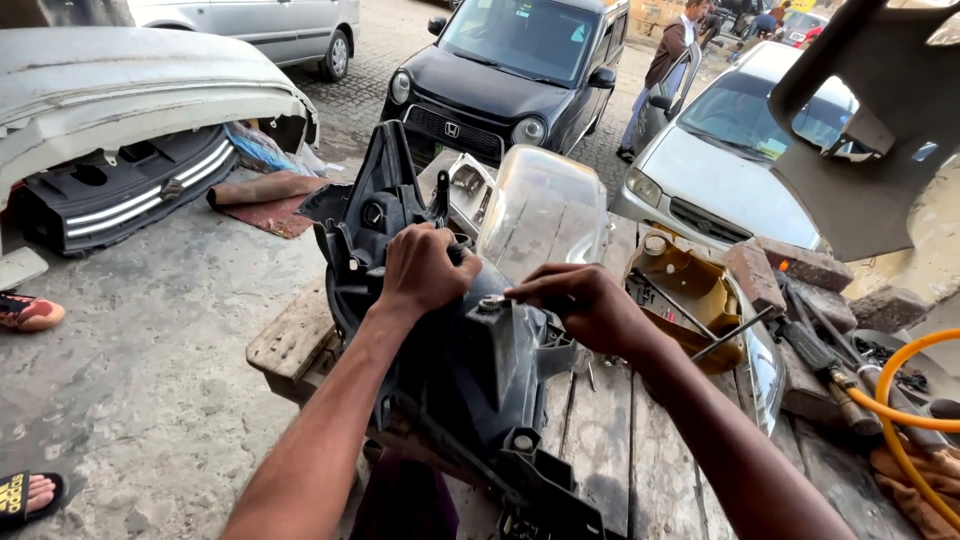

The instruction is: The person disassembles a car headlight assembly on a wooden workbench, removes the bulb housing, and uses a screwdriver to adjust internal components. They then reassemble the headlight by snapping the cover back into place.

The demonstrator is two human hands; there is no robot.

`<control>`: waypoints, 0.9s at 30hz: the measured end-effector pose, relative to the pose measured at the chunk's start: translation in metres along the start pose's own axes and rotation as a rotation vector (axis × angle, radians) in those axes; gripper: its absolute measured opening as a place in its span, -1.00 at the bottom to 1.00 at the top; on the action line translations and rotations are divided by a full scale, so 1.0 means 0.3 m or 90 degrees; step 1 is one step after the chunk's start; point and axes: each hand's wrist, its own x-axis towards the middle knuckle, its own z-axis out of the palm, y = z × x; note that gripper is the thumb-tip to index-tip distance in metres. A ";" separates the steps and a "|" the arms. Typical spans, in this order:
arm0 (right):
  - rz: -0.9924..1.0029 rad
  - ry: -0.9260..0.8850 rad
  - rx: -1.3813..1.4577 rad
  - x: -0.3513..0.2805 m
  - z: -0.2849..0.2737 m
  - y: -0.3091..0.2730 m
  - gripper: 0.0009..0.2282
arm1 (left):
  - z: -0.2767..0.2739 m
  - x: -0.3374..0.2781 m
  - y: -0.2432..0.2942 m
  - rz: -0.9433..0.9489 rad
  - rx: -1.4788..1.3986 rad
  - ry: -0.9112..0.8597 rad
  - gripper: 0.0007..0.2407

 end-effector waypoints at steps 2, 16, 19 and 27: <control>-0.042 0.065 0.052 0.001 0.042 0.083 -0.77 | 0.025 0.012 -0.033 -0.024 -0.007 -0.020 -0.76; -0.040 0.296 -0.007 -0.156 -0.061 -0.139 -0.72 | -0.119 0.173 -0.082 -0.254 -0.124 -0.138 -0.70; -0.198 0.246 -0.061 -0.149 -0.123 -0.164 -0.66 | -0.200 0.189 -0.045 -0.285 -0.150 -0.145 -0.69; -0.273 0.114 0.032 -0.079 -0.160 -0.350 -0.68 | -0.308 0.122 0.048 -0.276 -0.167 -0.132 -0.69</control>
